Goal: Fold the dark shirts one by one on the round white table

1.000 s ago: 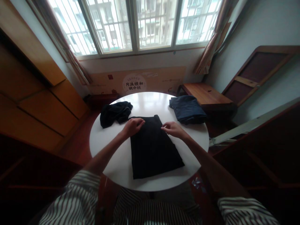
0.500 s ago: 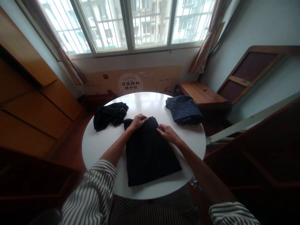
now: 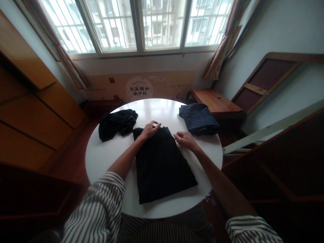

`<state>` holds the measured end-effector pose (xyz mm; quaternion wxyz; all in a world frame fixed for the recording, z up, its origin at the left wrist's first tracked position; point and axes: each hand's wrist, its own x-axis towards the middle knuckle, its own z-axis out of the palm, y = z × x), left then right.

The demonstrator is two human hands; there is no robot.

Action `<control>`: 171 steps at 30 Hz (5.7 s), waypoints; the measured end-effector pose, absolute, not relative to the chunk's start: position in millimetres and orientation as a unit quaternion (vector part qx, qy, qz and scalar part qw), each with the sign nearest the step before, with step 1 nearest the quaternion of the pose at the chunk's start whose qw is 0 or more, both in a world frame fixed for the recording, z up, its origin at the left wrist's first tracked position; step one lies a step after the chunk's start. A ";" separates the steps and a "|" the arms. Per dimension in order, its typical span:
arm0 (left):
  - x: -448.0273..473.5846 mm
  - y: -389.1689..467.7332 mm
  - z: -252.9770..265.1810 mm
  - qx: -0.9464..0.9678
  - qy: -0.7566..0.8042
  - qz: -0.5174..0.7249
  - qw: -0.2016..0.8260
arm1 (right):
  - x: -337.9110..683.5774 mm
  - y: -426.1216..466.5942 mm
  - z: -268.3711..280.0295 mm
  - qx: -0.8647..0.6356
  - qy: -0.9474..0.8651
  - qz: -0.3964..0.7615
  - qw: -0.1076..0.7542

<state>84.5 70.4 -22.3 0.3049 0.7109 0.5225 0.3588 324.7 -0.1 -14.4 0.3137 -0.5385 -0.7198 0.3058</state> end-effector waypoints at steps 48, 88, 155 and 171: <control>-0.3 74.9 38.3 0.774 0.461 0.234 0.366 | 319.8 -18.0 -9.8 -0.474 -0.647 0.515 0.301; -59.0 84.4 37.6 0.719 0.535 0.139 0.422 | 293.4 100.2 -51.6 -0.504 -0.724 0.256 0.396; -13.7 79.2 50.0 0.779 0.578 0.103 0.220 | 302.4 -30.0 -8.3 -0.536 -0.836 0.082 0.083; 105.1 38.0 -17.5 0.904 0.421 0.010 0.072 | 263.5 -155.9 -24.0 -0.386 -0.913 0.075 0.112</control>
